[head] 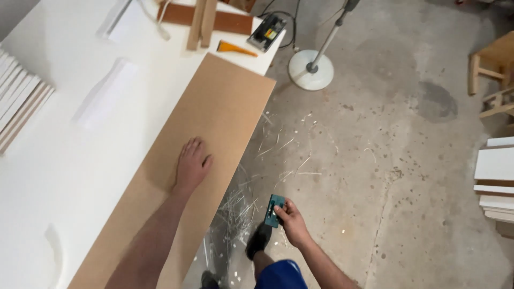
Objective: Trimming excess edge banding with a manual trimmer and scraper, then sanding the edges of a wooden board to a smooth finish.
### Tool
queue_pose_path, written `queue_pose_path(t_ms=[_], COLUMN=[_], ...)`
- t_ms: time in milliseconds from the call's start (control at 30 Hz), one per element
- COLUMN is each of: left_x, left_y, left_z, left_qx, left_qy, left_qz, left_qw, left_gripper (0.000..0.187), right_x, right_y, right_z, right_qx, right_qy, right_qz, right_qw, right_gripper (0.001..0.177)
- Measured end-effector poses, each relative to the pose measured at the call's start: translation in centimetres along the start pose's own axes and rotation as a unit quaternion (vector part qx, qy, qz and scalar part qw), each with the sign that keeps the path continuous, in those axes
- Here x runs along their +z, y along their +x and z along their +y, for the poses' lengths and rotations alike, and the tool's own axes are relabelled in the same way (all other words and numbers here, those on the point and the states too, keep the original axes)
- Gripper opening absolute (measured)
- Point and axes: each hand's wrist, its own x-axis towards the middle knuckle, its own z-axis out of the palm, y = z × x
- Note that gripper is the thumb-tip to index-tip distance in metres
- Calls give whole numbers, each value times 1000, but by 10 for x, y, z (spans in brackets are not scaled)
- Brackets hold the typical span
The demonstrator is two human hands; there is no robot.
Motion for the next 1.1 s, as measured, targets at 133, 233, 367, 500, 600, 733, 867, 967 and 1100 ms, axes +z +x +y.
queue_pose_path(t_ms=[133, 233, 367, 500, 600, 733, 867, 967, 1100], left_x=[-45, -90, -137, -161, -158, -167, -166, -164, -167], left_y=[-149, -257, -359, -387, -386, -392, -395, -394, -393], left_z=[-22, -44, -81, -98, -103, -93, -94, -95, -92], left_qx=[4, 41, 36, 21, 24, 21, 27, 23, 19], left_qy=[33, 43, 65, 91, 106, 89, 77, 68, 80], left_qz=[-35, -39, -86, -122, -93, -73, -70, -67, -85], left_qw=[999, 997, 993, 988, 990, 993, 994, 995, 993], left_gripper=[58, 61, 68, 70, 70, 69, 68, 68, 69], right_x=[28, 50, 87, 131, 174, 210, 232, 245, 262], right_y=[-61, -104, -167, -213, -255, -320, -338, -340, -338], right_z=[75, 119, 183, 278, 334, 367, 405, 409, 394], right_qx=[64, 61, 62, -40, -49, -49, -52, -74, -84], right_qy=[-72, -113, -149, -123, -66, -106, -89, -102, -133], right_qz=[-26, -35, -37, -27, -5, -18, -26, -24, 4], right_qw=[995, 991, 986, 991, 997, 993, 994, 992, 988], right_gripper=[36, 44, 42, 37, 35, 39, 37, 41, 42])
